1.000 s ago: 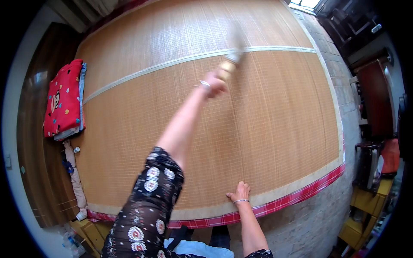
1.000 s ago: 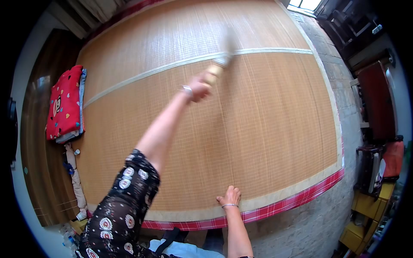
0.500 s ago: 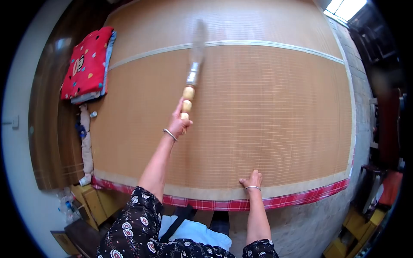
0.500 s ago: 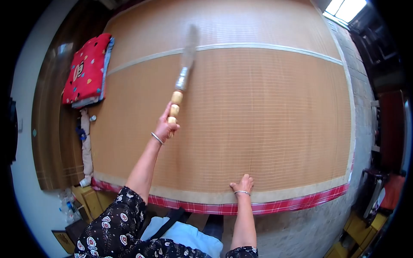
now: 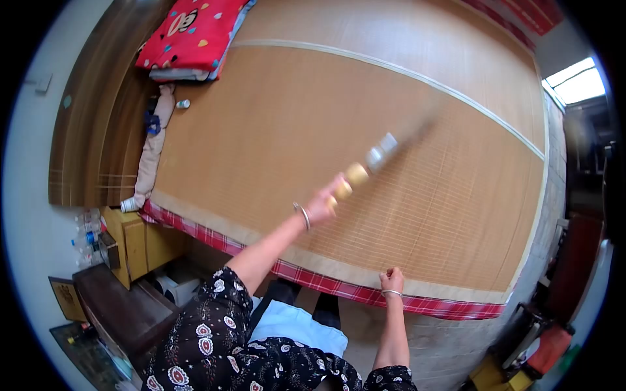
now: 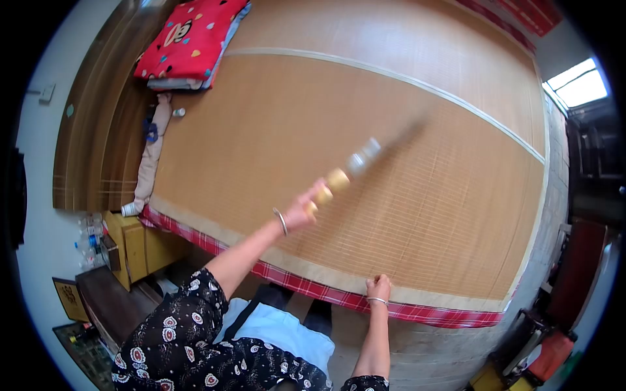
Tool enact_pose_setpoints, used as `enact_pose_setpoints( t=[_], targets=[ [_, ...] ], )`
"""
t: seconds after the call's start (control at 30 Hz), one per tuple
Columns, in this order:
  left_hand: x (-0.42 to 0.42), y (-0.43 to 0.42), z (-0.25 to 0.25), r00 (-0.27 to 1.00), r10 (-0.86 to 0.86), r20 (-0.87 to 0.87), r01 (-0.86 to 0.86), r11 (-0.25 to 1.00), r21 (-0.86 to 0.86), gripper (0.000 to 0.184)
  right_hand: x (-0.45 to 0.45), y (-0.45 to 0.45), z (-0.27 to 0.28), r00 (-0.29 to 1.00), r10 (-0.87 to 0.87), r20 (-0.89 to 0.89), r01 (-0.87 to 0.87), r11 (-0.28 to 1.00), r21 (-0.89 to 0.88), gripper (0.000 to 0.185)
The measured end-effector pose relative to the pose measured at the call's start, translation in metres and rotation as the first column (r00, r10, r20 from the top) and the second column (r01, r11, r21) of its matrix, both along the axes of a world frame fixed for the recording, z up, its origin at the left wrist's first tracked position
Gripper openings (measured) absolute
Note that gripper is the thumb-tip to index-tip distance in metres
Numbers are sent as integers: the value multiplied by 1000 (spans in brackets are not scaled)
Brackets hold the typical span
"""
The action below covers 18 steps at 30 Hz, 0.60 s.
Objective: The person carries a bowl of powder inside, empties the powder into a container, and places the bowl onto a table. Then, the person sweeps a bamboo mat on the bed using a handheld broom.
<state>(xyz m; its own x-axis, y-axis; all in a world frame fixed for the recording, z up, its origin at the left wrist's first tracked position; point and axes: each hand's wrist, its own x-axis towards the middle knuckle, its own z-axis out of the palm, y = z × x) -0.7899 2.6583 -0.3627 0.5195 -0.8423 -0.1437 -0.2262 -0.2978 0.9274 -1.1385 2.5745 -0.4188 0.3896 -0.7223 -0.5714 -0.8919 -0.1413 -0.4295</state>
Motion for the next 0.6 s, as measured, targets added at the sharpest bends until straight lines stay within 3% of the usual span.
enact_pose_setpoints(
  t=[0.07,0.13,0.2,0.23,0.3,0.37,0.47,0.53,0.6],
  targets=[
    [54,11,19,932,324,-163,-288,934,214,85,1,16,15,995,79,-60,-78,997,15,27],
    [71,23,9,833,472,-288,-368,862,349,85,-5,35,14,993,99,-66,-97,994,42,26],
    [55,51,-32,916,382,-124,-323,884,338,85,-2,48,22,985,134,-110,-123,987,106,25],
    [22,67,-58,974,196,116,-221,931,289,85,0,54,19,983,154,-96,-145,985,95,24],
    [-18,89,-31,956,-282,74,232,890,393,80,-5,68,11,977,197,-83,-191,979,76,22],
    [-36,90,17,872,-462,-160,472,710,523,78,18,69,34,974,217,-58,-211,972,105,19],
    [-40,115,11,931,-335,-147,366,839,402,81,30,75,51,988,154,-2,-151,973,172,16],
    [-30,148,-25,998,59,-29,-49,964,261,80,30,75,57,983,184,-4,-182,972,150,15],
    [-4,190,-35,898,439,-14,-428,882,197,79,28,77,70,979,203,-18,-199,971,131,15]
  ],
)
